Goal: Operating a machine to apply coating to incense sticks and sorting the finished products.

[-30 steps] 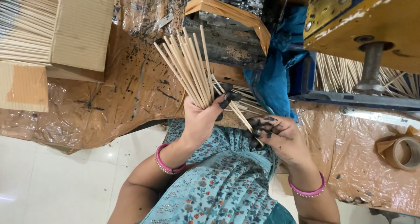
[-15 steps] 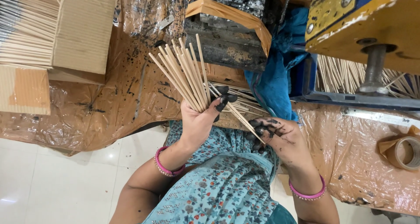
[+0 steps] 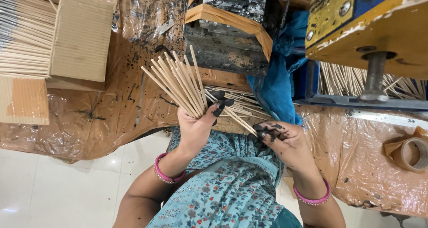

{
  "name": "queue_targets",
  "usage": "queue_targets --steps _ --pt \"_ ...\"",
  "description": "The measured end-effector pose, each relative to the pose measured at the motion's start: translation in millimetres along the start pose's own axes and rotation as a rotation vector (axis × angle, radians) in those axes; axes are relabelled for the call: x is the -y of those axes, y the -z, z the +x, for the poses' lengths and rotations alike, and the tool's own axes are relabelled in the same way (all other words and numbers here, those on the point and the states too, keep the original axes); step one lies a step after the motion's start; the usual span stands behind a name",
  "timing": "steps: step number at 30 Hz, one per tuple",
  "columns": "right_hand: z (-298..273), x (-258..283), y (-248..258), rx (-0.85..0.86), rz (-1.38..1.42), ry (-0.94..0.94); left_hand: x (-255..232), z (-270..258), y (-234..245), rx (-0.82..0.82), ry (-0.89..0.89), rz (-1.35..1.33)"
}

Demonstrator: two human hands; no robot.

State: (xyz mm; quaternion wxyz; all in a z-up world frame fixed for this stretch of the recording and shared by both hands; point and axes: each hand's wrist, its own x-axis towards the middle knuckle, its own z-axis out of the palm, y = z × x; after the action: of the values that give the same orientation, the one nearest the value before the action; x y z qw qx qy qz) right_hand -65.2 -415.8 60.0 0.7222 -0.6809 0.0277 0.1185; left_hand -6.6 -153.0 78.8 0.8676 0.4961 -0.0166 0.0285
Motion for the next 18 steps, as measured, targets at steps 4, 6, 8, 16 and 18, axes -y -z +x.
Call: queue_targets --steps 4,6,8,16,18 --pt "1.0 -0.2 -0.4 0.006 0.002 0.040 -3.9 0.1 -0.2 0.019 -0.034 0.006" --pt "0.1 0.6 -3.0 -0.025 -0.011 0.044 1.9 -1.8 4.5 0.019 -0.040 0.012" --pt "-0.8 2.7 -4.8 -0.057 -0.025 0.046 1.1 -1.2 3.9 0.020 -0.044 0.018" --pt "-4.1 11.8 -7.2 -0.080 -0.127 0.042 15.8 -4.9 13.0 0.026 -0.021 -0.068" --pt "-3.9 14.6 -9.4 -0.080 -0.122 0.041 10.0 -4.8 9.4 0.023 -0.019 -0.047"
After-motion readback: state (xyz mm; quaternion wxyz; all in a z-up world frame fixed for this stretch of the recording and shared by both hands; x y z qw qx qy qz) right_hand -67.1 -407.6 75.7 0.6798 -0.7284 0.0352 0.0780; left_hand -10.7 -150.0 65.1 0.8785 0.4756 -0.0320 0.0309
